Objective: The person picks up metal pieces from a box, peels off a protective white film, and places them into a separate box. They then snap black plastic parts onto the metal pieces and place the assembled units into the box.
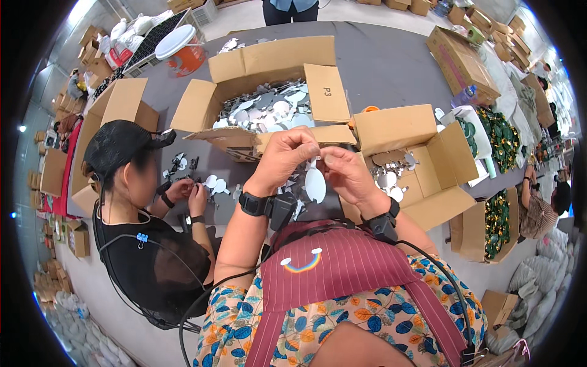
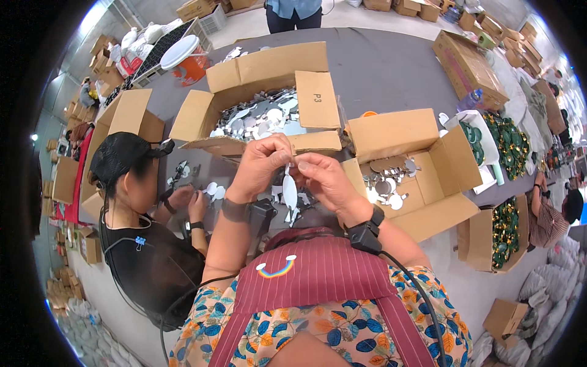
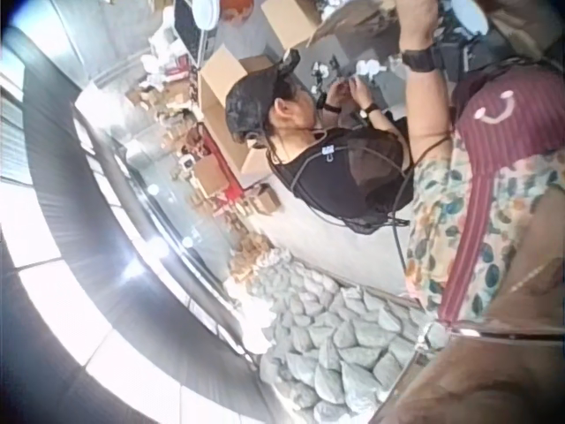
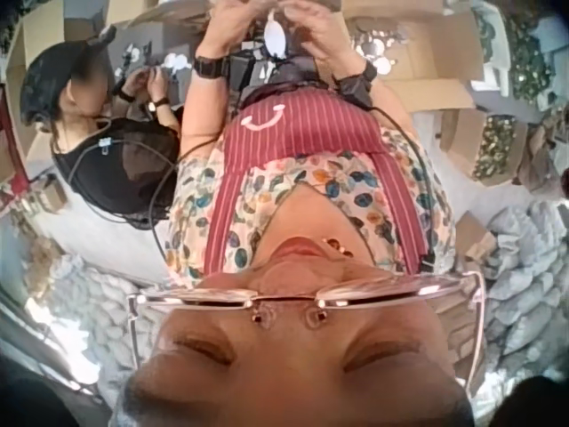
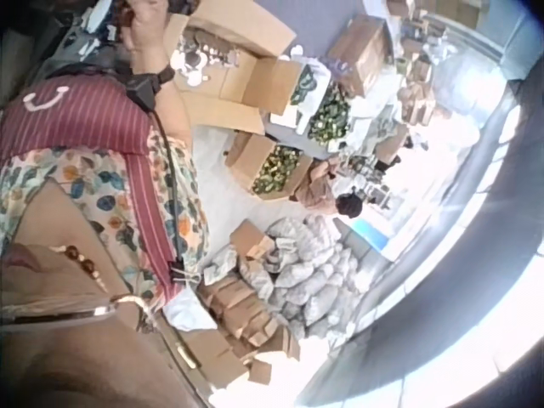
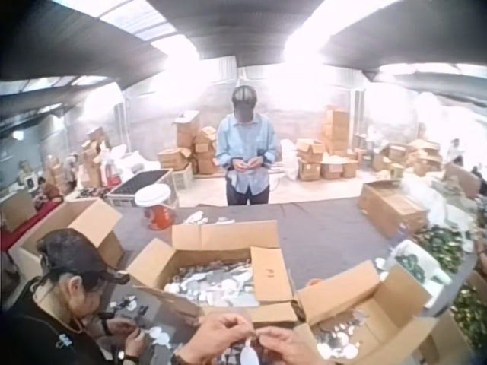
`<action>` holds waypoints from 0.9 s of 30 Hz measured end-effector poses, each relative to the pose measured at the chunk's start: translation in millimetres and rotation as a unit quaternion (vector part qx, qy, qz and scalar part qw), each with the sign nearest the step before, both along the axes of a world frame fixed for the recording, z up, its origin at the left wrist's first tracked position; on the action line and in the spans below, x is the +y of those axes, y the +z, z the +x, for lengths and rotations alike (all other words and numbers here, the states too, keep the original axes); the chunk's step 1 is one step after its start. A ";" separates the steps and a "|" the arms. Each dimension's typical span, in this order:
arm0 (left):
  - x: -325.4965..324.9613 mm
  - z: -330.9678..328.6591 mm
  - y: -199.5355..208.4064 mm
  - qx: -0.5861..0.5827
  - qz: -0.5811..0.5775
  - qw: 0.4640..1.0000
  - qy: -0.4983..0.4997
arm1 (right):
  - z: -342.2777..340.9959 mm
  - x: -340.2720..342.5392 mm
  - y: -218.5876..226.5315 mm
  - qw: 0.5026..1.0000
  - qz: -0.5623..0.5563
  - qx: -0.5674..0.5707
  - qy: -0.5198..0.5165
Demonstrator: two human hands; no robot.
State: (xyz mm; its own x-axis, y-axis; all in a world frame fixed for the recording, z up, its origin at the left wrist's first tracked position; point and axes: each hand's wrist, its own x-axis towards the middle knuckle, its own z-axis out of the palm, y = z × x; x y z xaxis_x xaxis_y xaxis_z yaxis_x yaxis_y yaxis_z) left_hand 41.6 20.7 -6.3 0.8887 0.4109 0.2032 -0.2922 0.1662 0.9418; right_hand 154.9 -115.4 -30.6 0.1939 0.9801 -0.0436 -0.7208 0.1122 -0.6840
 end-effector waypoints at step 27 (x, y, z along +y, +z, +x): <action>-19.4 -0.5 -13.7 -0.004 -0.105 0.994 0.013 | 7.7 -0.6 -0.5 0.996 -0.019 0.038 0.077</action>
